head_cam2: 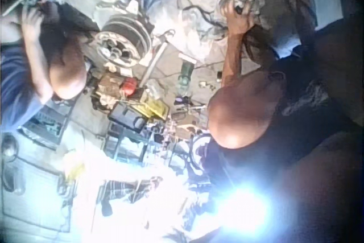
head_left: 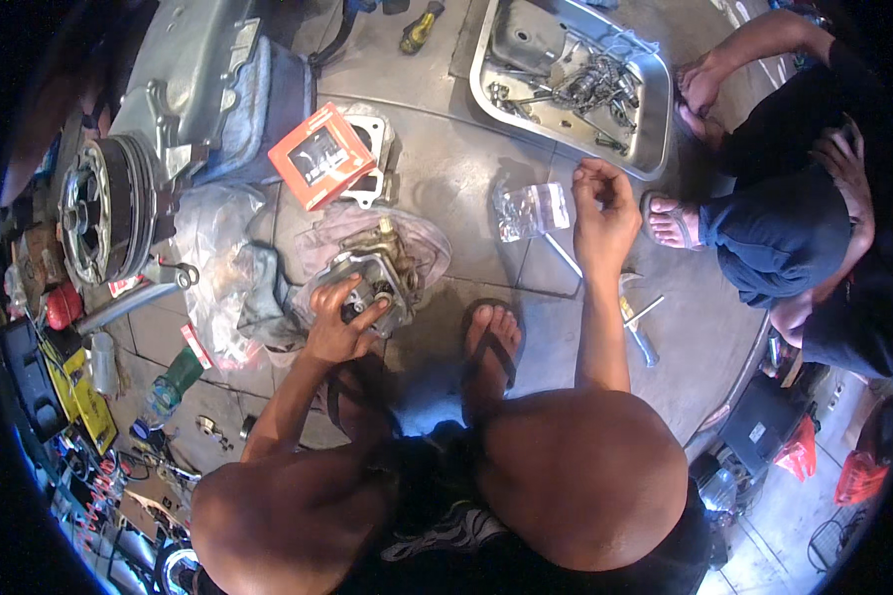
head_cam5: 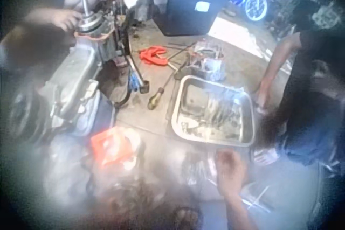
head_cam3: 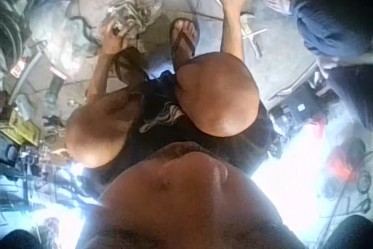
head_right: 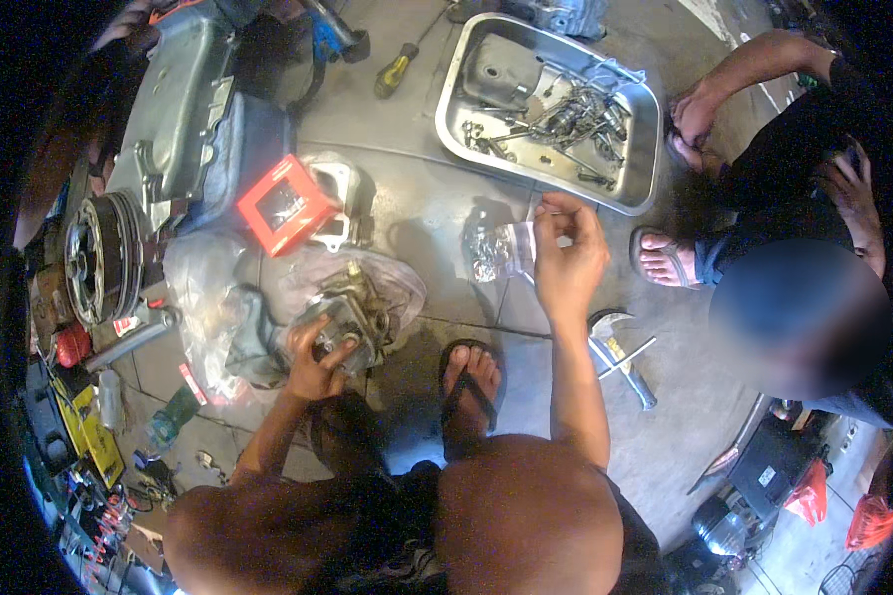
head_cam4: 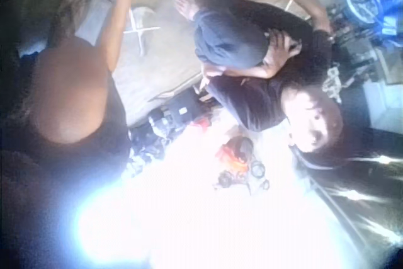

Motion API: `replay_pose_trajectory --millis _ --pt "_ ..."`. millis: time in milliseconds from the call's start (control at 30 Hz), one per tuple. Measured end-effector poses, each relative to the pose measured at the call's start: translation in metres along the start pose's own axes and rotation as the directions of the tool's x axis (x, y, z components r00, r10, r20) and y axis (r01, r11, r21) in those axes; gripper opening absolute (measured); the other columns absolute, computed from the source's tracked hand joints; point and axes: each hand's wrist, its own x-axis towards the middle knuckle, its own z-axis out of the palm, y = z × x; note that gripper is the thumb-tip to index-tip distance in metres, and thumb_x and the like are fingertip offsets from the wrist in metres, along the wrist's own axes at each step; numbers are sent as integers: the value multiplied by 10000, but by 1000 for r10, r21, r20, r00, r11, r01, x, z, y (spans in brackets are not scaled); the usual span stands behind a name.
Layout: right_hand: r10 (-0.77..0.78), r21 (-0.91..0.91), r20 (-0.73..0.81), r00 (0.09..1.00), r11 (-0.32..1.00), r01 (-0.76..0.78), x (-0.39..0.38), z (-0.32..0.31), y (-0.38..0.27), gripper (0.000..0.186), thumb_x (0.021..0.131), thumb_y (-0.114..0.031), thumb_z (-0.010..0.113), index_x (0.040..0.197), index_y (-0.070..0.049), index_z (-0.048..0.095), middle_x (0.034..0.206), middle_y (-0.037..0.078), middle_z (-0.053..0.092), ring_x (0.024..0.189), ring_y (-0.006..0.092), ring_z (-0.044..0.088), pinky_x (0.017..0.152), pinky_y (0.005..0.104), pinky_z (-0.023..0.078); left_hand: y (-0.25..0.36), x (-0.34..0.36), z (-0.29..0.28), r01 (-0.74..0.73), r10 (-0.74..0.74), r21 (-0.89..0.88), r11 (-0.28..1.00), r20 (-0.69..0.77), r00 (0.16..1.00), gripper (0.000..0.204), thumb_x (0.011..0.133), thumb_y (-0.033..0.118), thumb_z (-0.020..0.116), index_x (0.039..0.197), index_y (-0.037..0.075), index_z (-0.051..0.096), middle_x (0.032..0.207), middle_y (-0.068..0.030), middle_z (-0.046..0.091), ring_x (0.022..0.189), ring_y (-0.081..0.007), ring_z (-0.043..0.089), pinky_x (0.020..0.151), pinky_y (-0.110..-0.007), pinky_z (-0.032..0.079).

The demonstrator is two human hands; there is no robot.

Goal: The person wipes a motorcycle engine cylinder head with a cloth and assembles small mechanical components into it by hand while crouching on the floor.

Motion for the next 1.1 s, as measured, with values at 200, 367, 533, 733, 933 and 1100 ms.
replay_pose_trajectory --millis 200,367,533,733,933,1100 --pt "-160 -244 -29 987 958 149 62 -4 30 163 838 -114 678 962 -14 708 855 134 703 704 218 660 677 331 506 2 3 -3 -18 18 23 1000 -13 1000 777 518 182 814 1257 275 596 1368 -186 407 1233 -396 427 983 -537 347" --pt "-194 -298 49 980 934 199 111 2 38 166 832 -152 693 961 -55 731 846 122 717 706 233 671 686 350 513 1 0 -4 13 -14 40 999 11 1000 776 508 195 809 1252 276 605 1360 -180 410 1229 -391 431 971 -540 350" --pt "-216 -347 242 946 891 292 143 18 53 162 820 -154 690 947 -68 744 873 144 721 770 317 688 724 398 530 -3 -6 -2 6 -7 26 1000 34 999 715 536 208 782 1231 264 623 1369 -177 401 1239 -392 426 990 -561 330" --pt "-256 -457 340 905 796 397 172 36 65 190 818 -178 679 963 -78 751 882 183 707 790 361 680 740 433 527 -3 -9 -3 24 -24 10 1000 61 998 685 547 226 783 1216 258 638 1371 -187 394 1244 -398 424 996 -563 323" --pt "-239 -466 526 816 722 512 167 59 54 209 802 -219 713 933 -62 750 918 193 698 868 358 673 777 440 529 -4 -12 -5 33 -34 4 999 84 996 635 554 262 800 1174 241 666 1373 -187 394 1247 -395 424 977 -555 335" --pt "-265 -591 548 794 548 591 167 77 75 272 775 -280 750 920 -50 745 868 173 685 870 364 667 798 462 528 -5 -4 -1 -26 26 -2 1000 38 999 616 579 281 802 1179 244 669 1364 -182 409 1235 -386 434 962 -536 348"
